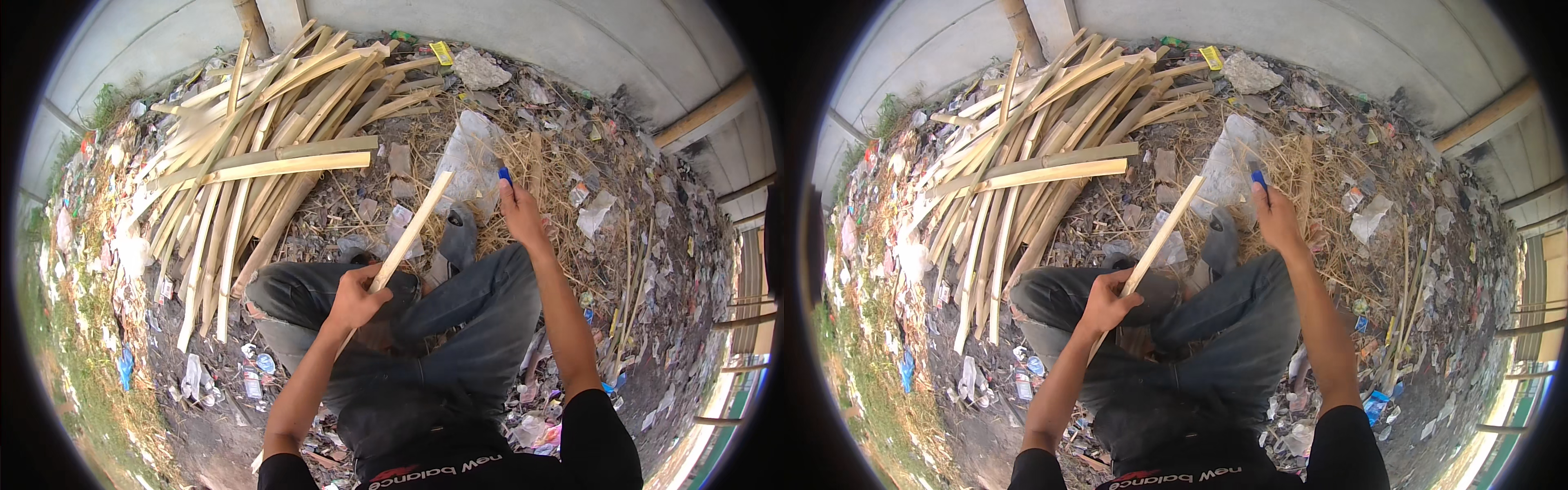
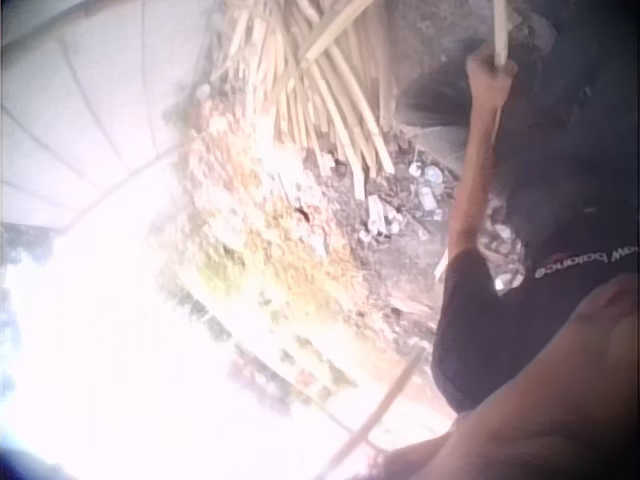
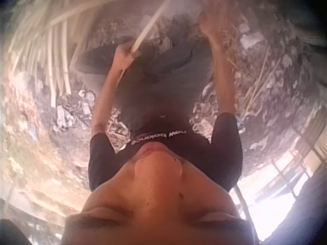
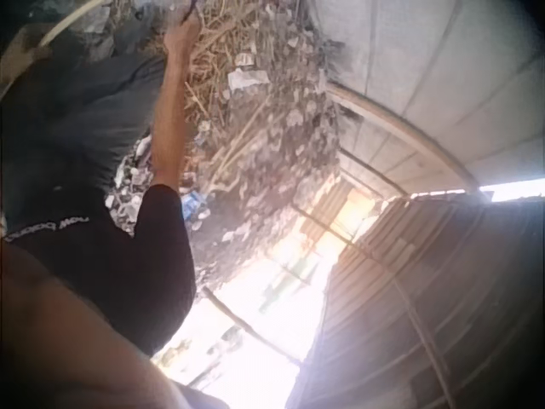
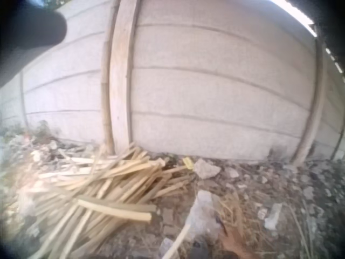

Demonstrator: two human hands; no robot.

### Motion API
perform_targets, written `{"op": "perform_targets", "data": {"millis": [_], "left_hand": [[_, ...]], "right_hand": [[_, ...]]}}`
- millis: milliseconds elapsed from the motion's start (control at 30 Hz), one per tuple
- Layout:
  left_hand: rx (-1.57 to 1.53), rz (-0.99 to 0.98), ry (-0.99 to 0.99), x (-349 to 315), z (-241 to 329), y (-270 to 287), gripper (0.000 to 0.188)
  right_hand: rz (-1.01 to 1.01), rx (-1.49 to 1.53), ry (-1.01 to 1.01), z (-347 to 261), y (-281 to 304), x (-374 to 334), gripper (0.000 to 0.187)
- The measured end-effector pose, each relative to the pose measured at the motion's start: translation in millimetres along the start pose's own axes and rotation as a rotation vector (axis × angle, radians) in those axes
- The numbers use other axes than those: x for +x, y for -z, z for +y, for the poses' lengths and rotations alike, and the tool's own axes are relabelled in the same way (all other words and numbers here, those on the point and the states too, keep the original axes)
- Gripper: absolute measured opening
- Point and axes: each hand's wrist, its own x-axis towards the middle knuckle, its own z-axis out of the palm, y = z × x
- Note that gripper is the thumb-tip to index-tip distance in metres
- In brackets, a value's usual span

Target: The person sits on the ground and uses a large knife to split long bamboo poles into thin strips. They then use a smaller utility knife to shave and smooth the edges of the bamboo strips. The processed strips are placed in a pile next to the work area.

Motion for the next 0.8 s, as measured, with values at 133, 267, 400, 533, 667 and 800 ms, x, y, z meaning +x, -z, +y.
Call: {"op": "perform_targets", "data": {"millis": [133,267,400,533,667,800], "left_hand": [[-0.374,-0.272,0.262,30,-9,4,0.05],[-0.581,-0.285,0.376,35,-43,0,0.043],[-0.544,-0.317,0.352,39,-50,-1,0.036],[-0.474,-0.301,0.286,32,-35,-7,0.036],[-0.414,-0.294,0.236,30,-43,-9,0.046],[-0.432,-0.349,0.303,32,-45,-15,0.056]], "right_hand": [[-0.266,-0.116,0.112,-50,-63,-71,0.056],[-0.487,-0.213,0.112,-60,-99,-118,0.057],[-0.525,-0.227,0.103,-53,-119,-133,0.061],[-0.591,-0.221,0.125,-46,-126,-132,0.064],[-0.491,-0.355,0.121,-24,-119,-106,0.07],[-0.325,-0.347,0.017,-1,-84,-54,0.07]]}}
